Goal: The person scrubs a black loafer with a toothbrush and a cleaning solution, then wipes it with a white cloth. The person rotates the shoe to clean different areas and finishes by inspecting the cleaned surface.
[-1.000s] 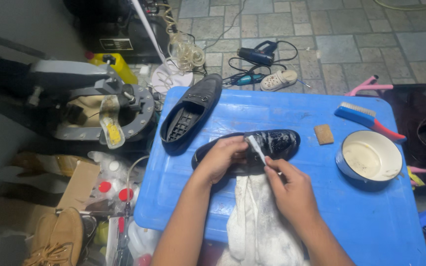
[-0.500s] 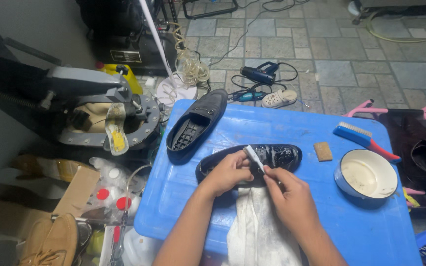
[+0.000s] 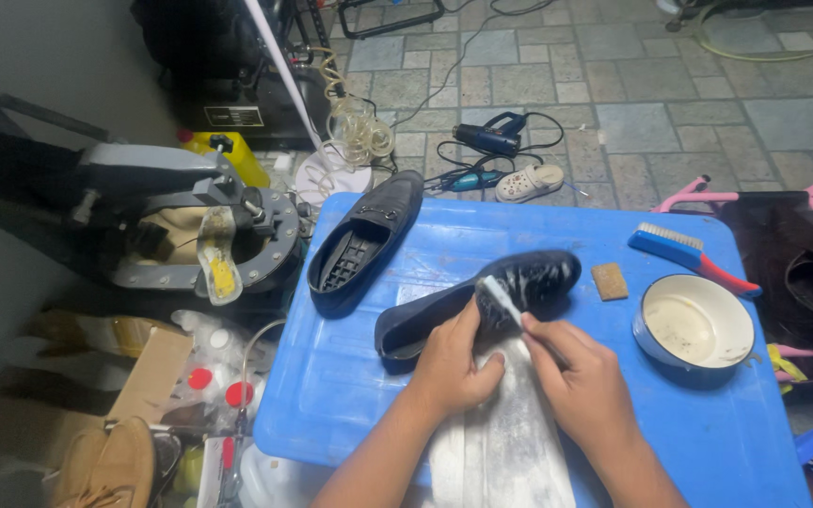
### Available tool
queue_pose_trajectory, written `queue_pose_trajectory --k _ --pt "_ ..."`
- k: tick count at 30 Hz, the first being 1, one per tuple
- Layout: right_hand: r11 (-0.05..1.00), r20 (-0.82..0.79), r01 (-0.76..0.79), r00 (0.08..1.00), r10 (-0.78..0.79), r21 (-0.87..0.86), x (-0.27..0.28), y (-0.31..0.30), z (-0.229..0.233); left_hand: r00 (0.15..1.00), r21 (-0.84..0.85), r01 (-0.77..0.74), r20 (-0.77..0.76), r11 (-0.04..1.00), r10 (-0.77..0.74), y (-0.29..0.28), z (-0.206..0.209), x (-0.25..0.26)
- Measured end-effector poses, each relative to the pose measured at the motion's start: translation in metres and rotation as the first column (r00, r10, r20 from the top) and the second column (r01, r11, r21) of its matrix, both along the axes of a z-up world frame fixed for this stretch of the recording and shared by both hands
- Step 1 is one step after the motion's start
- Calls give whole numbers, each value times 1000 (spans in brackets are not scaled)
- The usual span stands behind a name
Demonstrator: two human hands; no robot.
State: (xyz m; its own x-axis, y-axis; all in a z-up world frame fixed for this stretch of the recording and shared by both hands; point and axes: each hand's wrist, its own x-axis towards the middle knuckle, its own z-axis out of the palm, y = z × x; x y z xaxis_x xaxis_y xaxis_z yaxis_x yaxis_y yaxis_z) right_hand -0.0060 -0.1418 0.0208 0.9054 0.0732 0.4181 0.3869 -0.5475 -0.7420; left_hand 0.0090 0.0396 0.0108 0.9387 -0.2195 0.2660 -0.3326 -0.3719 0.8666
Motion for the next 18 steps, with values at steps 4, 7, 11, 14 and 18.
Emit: queue_pose_trajectory --k 4,7,11,14,18 --pt "997 -68 75 995 -75 4 -1 -2 2 952 59 46 300 997 -61 5 -23 8" --pt "996 -35 80 996 -81 -38 -1 -1 5 954 134 69 281 989 -105 2 -34 10" --pt "978 -51 181 981 -187 -106 2 -8 6 946 143 80 302 986 -121 0 -36 6" --pt "989 9 121 993 -121 -86 1 -11 2 950 98 118 278 988 -141 0 -36 6" --pt "992 31 88 996 -85 -93 5 -16 -3 971 -97 203 151 974 -187 3 -44 13"
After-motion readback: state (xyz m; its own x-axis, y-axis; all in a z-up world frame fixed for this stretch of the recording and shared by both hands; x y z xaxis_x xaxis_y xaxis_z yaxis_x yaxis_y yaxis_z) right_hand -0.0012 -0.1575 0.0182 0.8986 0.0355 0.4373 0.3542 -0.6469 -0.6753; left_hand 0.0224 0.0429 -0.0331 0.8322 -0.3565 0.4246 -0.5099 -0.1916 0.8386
